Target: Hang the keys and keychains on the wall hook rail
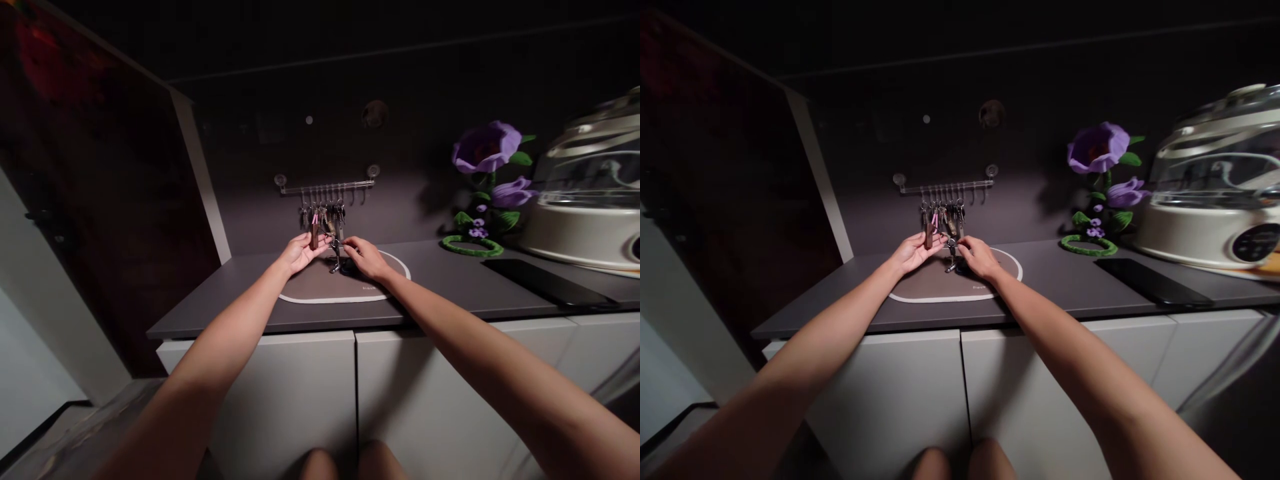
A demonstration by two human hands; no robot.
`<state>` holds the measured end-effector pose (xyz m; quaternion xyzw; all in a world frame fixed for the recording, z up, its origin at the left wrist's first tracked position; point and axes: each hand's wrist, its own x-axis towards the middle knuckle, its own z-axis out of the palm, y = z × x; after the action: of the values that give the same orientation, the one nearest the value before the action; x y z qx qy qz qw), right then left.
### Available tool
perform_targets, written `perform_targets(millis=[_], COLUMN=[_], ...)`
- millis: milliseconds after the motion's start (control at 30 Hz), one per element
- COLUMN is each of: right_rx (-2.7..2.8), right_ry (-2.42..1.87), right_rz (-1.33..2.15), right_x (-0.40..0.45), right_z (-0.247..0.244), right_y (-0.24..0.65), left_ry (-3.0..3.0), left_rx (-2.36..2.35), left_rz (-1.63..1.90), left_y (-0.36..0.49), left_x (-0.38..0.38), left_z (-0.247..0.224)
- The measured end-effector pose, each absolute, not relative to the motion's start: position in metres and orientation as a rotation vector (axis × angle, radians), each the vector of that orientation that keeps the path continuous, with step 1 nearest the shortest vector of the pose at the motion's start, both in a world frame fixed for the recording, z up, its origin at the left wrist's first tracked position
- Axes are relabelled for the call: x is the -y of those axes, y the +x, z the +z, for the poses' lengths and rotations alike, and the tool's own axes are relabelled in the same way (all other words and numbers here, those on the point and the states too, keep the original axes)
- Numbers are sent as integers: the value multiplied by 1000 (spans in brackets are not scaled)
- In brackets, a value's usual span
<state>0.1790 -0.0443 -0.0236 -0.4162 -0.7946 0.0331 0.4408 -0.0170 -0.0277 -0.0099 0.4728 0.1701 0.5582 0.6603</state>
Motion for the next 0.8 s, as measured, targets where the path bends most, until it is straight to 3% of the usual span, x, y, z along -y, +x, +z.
perform_targets(millis=[800], right_rx=[1758], right_ry=[-979], right_rz=[149], right_x=[44], right_z=[-21], right_y=[171], left_ry=[1176], left_rx=[-282], left_rz=[1119], left_y=[-2], left_x=[40], left_z=[-8])
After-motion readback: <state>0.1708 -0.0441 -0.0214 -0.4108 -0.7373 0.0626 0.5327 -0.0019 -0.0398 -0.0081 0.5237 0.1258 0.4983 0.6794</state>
